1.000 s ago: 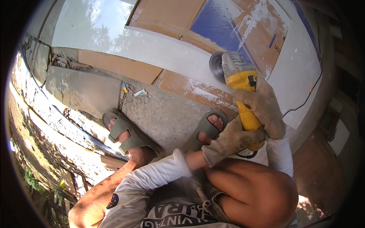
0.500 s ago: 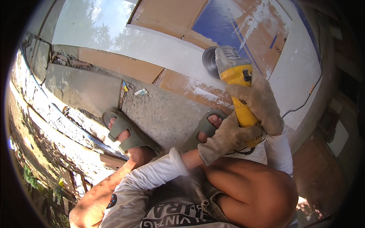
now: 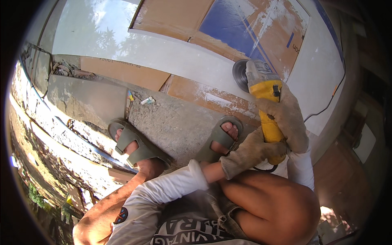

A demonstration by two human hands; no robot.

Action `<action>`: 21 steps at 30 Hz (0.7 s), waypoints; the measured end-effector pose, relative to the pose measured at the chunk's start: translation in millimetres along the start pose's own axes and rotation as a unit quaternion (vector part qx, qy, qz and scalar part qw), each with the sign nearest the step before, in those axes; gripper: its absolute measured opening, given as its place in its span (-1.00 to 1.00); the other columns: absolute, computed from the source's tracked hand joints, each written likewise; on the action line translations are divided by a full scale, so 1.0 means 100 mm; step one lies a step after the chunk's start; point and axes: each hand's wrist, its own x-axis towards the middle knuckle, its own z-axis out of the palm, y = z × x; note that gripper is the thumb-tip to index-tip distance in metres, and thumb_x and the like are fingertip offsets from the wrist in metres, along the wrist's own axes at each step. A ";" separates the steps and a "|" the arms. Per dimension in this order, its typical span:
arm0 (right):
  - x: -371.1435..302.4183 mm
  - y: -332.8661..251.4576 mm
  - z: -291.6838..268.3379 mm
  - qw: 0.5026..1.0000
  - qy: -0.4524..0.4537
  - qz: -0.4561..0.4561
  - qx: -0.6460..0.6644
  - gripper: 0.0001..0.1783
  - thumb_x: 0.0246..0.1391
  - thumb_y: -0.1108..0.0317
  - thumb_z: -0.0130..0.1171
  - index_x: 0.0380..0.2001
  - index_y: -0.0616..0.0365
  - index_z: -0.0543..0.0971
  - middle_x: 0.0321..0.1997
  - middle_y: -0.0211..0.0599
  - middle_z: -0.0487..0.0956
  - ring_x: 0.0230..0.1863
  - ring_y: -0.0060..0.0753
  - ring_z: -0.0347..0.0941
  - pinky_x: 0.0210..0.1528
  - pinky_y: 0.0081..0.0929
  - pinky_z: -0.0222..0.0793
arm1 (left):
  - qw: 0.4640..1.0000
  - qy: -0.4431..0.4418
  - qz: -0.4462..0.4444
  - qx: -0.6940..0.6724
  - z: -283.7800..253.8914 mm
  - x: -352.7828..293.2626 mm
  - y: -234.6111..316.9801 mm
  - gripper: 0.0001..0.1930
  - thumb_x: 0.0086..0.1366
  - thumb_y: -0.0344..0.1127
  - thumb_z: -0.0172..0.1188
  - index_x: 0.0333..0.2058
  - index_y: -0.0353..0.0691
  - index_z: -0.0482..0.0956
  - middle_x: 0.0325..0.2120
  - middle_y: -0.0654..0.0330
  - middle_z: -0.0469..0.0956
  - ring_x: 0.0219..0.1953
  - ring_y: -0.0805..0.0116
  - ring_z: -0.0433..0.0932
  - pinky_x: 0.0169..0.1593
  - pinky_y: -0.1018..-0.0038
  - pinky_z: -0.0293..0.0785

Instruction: The person uses a yellow angle grinder to sand a white vehicle panel, moving the tool along the surface while wearing gloves. The person occasionally wipes the surface with a gloved hand to remove dust.

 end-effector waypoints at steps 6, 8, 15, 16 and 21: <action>0.00 -0.08 0.03 0.999 -0.009 -0.034 -0.020 -0.46 0.09 0.27 0.51 0.11 0.26 0.64 -0.15 -0.29 0.68 -0.23 -0.47 0.62 -0.17 -0.41 0.59 | 0.999 0.002 0.029 0.038 -0.02 0.00 -0.03 -0.43 0.49 -0.30 0.46 0.38 -0.25 0.49 0.16 0.18 0.67 0.17 0.43 0.66 0.24 0.47 0.64; 0.02 -0.14 0.06 0.998 -0.023 -0.047 -0.027 -0.44 0.09 0.26 0.52 0.13 0.25 0.65 -0.14 -0.28 0.70 -0.21 -0.45 0.64 -0.16 -0.40 0.60 | 0.998 0.012 0.041 0.039 -0.05 -0.02 -0.01 -0.43 0.52 -0.28 0.42 0.41 -0.24 0.47 0.16 0.16 0.67 0.18 0.41 0.66 0.25 0.45 0.64; 0.18 -0.34 0.27 0.992 -0.062 -0.078 -0.075 -0.34 0.07 0.19 0.55 0.19 0.27 0.63 -0.08 -0.16 0.74 -0.14 -0.30 0.71 -0.05 -0.30 0.65 | 0.995 0.053 0.080 0.008 -0.19 -0.20 0.19 -0.43 0.64 -0.15 0.22 0.48 -0.23 0.38 0.14 0.09 0.68 0.13 0.25 0.72 0.21 0.30 0.70; 0.21 -0.36 0.30 0.991 -0.069 -0.081 -0.085 -0.32 0.07 0.20 0.59 0.20 0.28 0.61 -0.06 -0.09 0.77 -0.13 -0.23 0.76 -0.04 -0.24 0.69 | 0.995 0.073 0.065 -0.032 -0.20 -0.22 0.21 -0.43 0.65 -0.13 0.19 0.49 -0.23 0.36 0.14 0.08 0.69 0.12 0.23 0.72 0.20 0.28 0.70; 0.28 -0.37 0.37 0.984 -0.067 -0.088 -0.141 -0.22 0.07 0.16 0.60 0.26 0.36 0.55 -0.06 0.00 0.77 -0.09 -0.11 0.78 0.01 -0.16 0.72 | 0.993 0.082 0.079 -0.036 -0.22 -0.30 0.28 -0.41 0.52 -0.20 0.45 0.39 -0.26 0.49 0.15 0.16 0.70 0.14 0.31 0.71 0.19 0.35 0.69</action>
